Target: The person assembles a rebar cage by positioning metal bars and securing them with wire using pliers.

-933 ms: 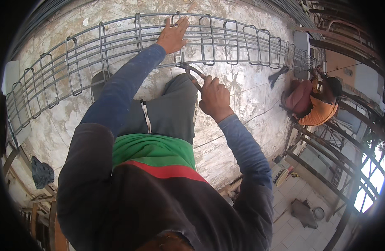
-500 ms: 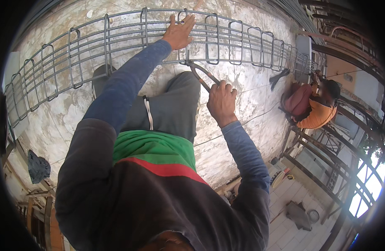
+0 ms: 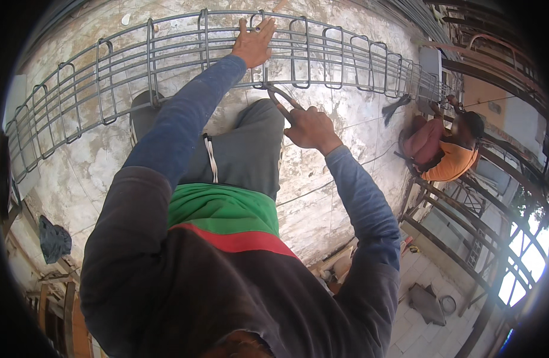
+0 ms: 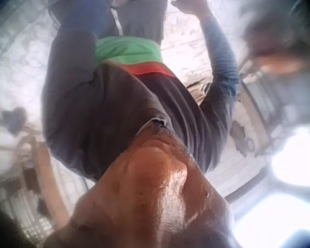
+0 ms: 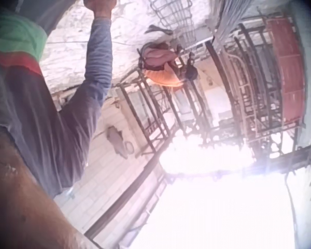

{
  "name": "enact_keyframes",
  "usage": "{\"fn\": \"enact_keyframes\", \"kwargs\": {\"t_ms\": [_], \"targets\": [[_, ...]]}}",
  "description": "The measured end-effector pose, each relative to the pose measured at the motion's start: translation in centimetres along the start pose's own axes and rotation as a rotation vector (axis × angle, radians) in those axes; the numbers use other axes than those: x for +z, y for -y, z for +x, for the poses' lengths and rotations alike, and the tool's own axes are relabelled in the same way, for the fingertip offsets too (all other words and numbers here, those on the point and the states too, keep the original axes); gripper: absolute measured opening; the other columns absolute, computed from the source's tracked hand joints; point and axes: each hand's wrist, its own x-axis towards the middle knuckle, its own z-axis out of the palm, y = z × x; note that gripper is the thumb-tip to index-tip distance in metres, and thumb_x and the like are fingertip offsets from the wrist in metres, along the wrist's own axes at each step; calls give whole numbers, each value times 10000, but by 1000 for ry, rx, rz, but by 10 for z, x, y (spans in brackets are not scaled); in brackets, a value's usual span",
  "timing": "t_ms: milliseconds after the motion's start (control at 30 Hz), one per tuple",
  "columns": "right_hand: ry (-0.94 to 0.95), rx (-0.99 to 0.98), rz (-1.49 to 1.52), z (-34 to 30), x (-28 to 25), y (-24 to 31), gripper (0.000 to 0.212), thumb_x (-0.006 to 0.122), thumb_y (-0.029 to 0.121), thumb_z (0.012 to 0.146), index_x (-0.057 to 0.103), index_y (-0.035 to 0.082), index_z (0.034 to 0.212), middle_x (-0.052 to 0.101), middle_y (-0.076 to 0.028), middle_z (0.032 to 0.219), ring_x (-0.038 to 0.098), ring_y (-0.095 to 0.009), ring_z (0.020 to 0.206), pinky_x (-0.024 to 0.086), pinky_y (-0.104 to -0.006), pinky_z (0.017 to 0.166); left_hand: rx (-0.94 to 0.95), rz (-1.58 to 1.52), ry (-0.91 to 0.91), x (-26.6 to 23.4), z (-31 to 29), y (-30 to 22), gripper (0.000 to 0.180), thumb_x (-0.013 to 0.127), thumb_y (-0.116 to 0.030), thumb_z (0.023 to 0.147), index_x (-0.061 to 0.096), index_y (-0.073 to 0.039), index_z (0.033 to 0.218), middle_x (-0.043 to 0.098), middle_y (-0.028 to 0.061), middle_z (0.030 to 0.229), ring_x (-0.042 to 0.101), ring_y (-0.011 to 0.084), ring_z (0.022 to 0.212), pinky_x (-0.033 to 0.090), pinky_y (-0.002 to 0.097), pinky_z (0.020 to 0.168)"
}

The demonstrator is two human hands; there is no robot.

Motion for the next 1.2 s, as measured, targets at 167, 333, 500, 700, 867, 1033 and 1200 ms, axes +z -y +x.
{"fn": "enact_keyframes", "kwargs": {"t_ms": [167, 333, 500, 700, 867, 1033, 1200], "targets": [[-56, 117, -184, 1, -21, 7, 319, 585, 233, 806, 665, 51, 1055, 651, -234, 1057, 634, -370, 1033, 520, -452, 845, -11, -20, 27, -6, -1, 1, 675, 469, -349, 907, 292, -64, 1492, 155, 69, 1608, 521, 174, 1264, 169, 740, 1033], [-54, 199, -280, 6, -40, 30, 245, 578, 203, 813, 688, 59, 978, 656, -226, 1031, 667, -339, 950, 530, -426, 791, -22, 22, 18, -2, 1, 2, 659, 455, -362, 926, 282, -100, 1505, 154, 42, 1610, 361, 120, 1383, 140, 754, 1034], [-207, -77, -101, 30, 13, -48, 240, 601, 207, 841, 629, -22, 907, 663, -234, 805, 652, -415, 794, 519, -479, 759, -18, 13, 117, -15, -1, -4, 664, 442, -400, 953, 246, -114, 1519, 125, 18, 1615, 258, 118, 1437, 145, 757, 1045], [-326, 46, 230, -2, 88, -22, 164, 564, 149, 877, 524, -8, 900, 610, -284, 791, 617, -455, 793, 483, -537, 707, 28, -65, 34, -6, -3, 2, 648, 446, -423, 950, 309, -94, 1492, 138, 28, 1612, 395, 122, 1360, 94, 747, 1066], [-331, 38, 351, -55, 124, -17, 107, 569, 126, 871, 550, 54, 948, 613, -183, 916, 606, -416, 824, 480, -515, 701, 22, -132, 104, -11, -2, 10, 727, 474, -515, 946, 245, -131, 1519, 128, 38, 1611, 154, 176, 1476, 26, 686, 1123], [-348, -19, 554, -121, 143, -40, 135, 601, 88, 866, 599, 75, 1001, 616, -157, 837, 626, -345, 796, 483, -442, 678, 125, -673, -198, -27, -41, 7, 421, 533, -312, 973, 509, -87, 1328, 464, 140, 1381, 469, 303, 1263, 368, 506, 1028], [-384, -94, 1193, -182, 143, -47, 264, 615, 40, 886, 610, 30, 1150, 607, -69, 1004, 584, -180, 936, 469, -330, 831, 42, -1600, -120, -86, -158, -71, 593, 362, -489, 1009, 559, 14, 1256, 645, 180, 1137, 598, 309, 1107, 417, 385, 968]]}}
